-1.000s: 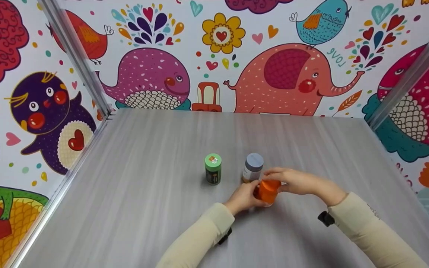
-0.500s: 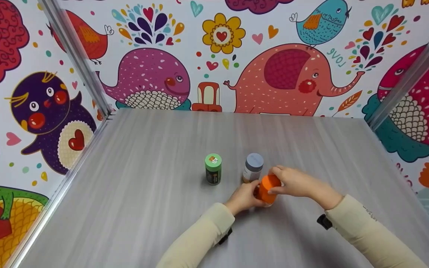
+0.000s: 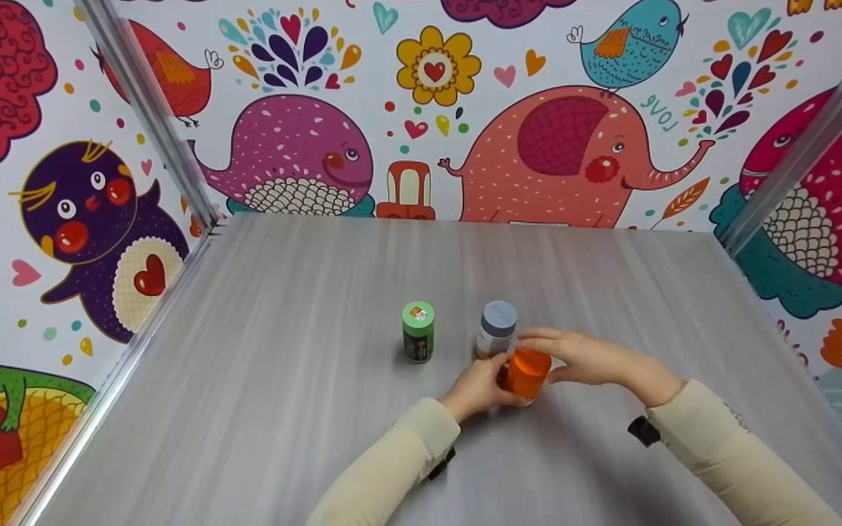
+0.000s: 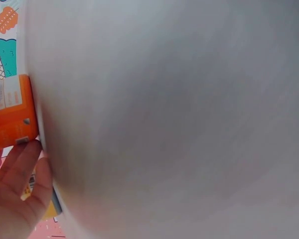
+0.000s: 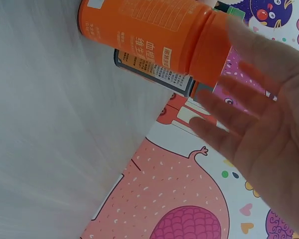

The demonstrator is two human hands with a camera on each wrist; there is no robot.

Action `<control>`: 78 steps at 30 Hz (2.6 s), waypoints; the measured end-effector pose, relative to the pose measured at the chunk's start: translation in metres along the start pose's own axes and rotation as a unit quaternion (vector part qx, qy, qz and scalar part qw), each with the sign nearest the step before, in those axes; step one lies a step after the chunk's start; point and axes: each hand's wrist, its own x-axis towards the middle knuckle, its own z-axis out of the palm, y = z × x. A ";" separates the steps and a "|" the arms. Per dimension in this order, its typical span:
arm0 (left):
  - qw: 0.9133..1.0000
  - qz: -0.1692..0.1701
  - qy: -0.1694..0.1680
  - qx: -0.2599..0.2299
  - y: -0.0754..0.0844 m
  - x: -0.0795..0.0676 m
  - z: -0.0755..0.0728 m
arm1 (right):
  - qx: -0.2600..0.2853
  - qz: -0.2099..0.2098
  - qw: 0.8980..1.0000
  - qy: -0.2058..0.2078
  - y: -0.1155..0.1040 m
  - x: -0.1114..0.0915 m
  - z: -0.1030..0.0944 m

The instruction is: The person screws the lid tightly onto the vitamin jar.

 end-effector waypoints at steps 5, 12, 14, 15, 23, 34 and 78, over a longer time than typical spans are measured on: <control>1.000 0.003 0.001 0.005 0.000 0.000 0.000 | -0.025 -0.039 0.999 0.003 0.000 0.001 0.000; 1.000 0.009 0.001 0.003 -0.002 0.001 0.000 | -0.042 -0.033 0.998 0.041 0.000 0.003 0.004; 1.000 0.011 0.001 0.003 -0.002 0.001 0.000 | -0.049 -0.023 0.997 0.057 0.000 0.004 0.006; 1.000 0.012 0.002 0.003 -0.002 0.001 0.000 | -0.053 -0.020 0.996 0.067 0.001 0.004 0.008; 1.000 0.010 -0.002 0.010 -0.002 0.001 0.000 | -0.069 0.032 0.991 0.107 0.001 0.006 0.018; 1.000 0.012 0.005 0.015 0.000 -0.001 0.000 | -0.003 0.002 0.999 0.053 0.002 0.001 0.008; 1.000 0.011 0.002 0.008 0.000 -0.001 -0.001 | -0.025 -0.034 0.999 0.020 0.003 0.003 0.002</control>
